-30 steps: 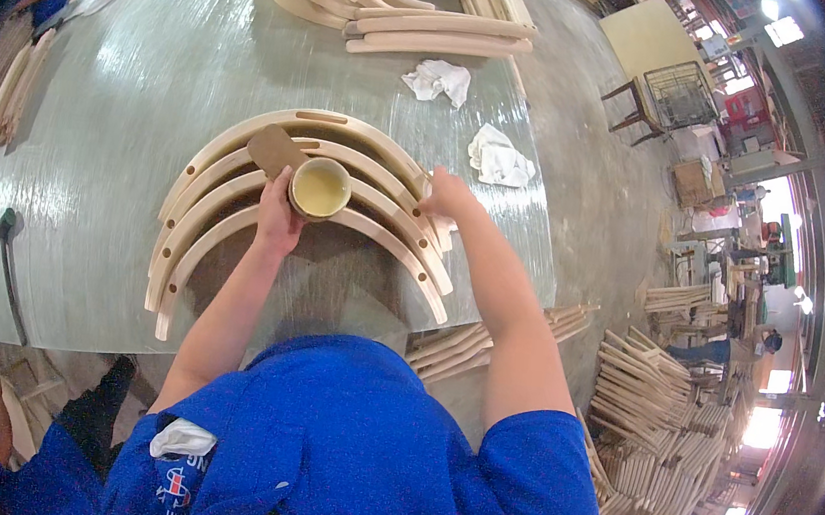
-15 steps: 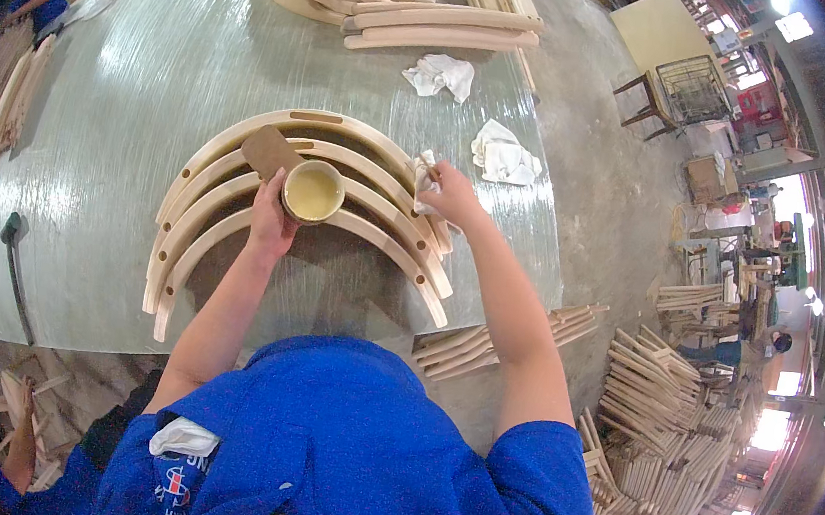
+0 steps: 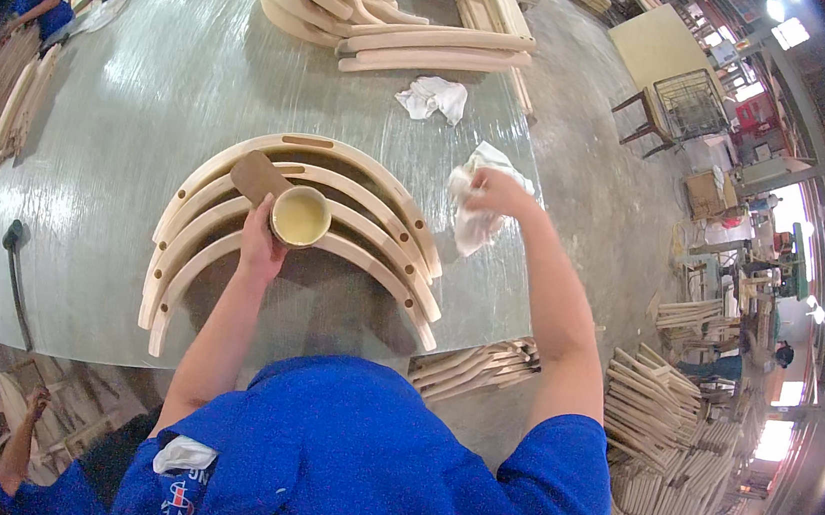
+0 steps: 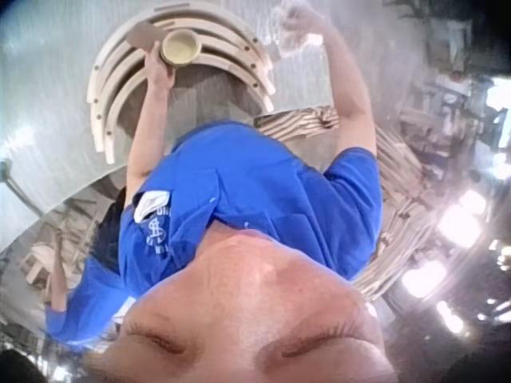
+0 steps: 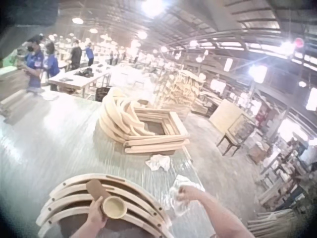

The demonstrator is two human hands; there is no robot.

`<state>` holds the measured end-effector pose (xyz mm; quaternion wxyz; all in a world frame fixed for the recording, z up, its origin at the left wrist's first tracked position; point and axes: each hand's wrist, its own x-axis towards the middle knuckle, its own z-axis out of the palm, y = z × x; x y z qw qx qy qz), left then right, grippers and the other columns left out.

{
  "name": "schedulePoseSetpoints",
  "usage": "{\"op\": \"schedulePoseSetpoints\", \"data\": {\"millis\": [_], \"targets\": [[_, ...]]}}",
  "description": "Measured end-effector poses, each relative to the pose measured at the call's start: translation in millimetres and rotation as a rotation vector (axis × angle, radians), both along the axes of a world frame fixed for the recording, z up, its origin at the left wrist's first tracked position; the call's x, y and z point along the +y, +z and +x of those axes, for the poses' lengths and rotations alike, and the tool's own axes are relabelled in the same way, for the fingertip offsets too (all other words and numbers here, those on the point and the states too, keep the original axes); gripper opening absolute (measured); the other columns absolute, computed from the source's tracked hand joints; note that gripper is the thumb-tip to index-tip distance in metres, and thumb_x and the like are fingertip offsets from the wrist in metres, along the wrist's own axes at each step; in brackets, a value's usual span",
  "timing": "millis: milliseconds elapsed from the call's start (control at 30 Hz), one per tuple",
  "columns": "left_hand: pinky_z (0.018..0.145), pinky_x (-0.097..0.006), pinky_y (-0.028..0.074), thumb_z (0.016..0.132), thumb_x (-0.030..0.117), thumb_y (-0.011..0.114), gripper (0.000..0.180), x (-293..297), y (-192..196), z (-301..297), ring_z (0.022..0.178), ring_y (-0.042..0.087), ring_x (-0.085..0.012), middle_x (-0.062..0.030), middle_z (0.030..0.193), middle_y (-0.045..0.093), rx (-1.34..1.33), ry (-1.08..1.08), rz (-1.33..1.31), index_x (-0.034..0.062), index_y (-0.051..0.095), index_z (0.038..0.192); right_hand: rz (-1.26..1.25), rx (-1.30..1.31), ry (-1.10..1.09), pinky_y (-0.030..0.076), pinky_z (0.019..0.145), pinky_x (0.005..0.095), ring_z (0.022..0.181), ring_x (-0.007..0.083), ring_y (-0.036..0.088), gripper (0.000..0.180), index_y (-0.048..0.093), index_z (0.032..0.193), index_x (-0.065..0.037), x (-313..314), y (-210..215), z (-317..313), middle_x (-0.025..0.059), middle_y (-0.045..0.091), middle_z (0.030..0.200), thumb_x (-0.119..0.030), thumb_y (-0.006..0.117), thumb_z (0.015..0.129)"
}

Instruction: The person applies a yellow finish to curved wooden chair parts and chair frames using a brush and a small container. They repeatedly dip the brush, apply the finish to the wood, and move the pieces on the workbench.

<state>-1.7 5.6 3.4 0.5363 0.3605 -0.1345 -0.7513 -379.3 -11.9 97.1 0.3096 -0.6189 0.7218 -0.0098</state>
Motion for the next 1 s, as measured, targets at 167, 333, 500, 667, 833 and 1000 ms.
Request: {"op": "schedulePoseSetpoints", "data": {"millis": [167,333,500,667,833,1000], "targets": [[0.072,-0.031,0.054,0.093,0.026,0.049,0.031,1.5,-0.8,0.8,0.093,0.06,-0.016,-0.0049,0.105,0.058,-0.067,0.031,-0.01,0.0076,0.044,0.117,-0.492,-0.039,-0.129,0.047,0.076,0.0384,0.088,0.0267,0.06,0.043,0.056,0.105,-0.007,-39.7,41.0,-30.6,0.0148,0.061,0.09,-0.024,0.072,0.069],[0.068,-0.03,0.054,0.093,0.026,0.048,0.029,2.6,2.9,-0.8,0.09,0.061,-0.0153,-0.0044,0.101,0.059,-0.11,0.094,0.005,0.0084,0.045,0.116,-0.786,0.198,-0.117,0.045,0.08,0.0411,0.092,0.0307,0.059,0.041,0.055,0.105,-0.003,-76.8,45.4,-32.1,0.0156,0.059,0.096,-0.026,0.068,0.074],[0.061,-0.026,0.053,0.092,0.027,0.049,0.029,-0.7,4.5,-5.0,0.084,0.062,-0.0133,-0.0034,0.098,0.06,-0.144,0.075,-0.037,0.0096,0.046,0.115,-0.894,0.025,0.008,0.044,0.081,0.0412,0.097,0.0326,0.054,0.026,0.064,0.095,-0.001,-79.3,31.6,-10.7,0.0136,0.056,0.108,-0.024,0.06,0.085],[0.067,-0.027,0.054,0.091,0.03,0.053,0.032,4.7,8.9,40.1,0.085,0.062,-0.014,-0.0034,0.098,0.06,-0.207,0.074,0.015,0.0085,0.049,0.114,-1.024,-0.194,0.069,0.046,0.071,0.0341,0.077,0.0253,0.058,0.023,0.064,0.093,-0.002,-25.1,56.6,53.7,0.0118,0.059,0.09,-0.022,0.053,0.09],[0.074,-0.03,0.053,0.091,0.029,0.052,0.037,17.4,25.0,112.8,0.092,0.062,-0.0151,-0.0066,0.105,0.061,-0.367,-0.05,0.097,0.0049,0.049,0.119,-0.748,-0.895,-0.393,0.041,0.058,0.023,0.066,0.0099,0.055,0.021,0.058,0.09,0.0,48.0,44.5,68.6,0.0055,0.059,0.072,-0.019,0.05,0.092],[0.077,-0.031,0.052,0.09,0.029,0.053,0.042,27.8,26.1,135.9,0.093,0.061,-0.0161,-0.0066,0.107,0.06,-0.394,-0.178,0.076,0.0034,0.046,0.122,-0.684,-1.106,-0.502,0.043,0.058,0.0218,0.067,0.0107,0.057,0.011,0.054,0.091,0.0,100.9,17.7,139.0,0.0077,0.06,0.074,-0.011,0.053,0.09]]}}
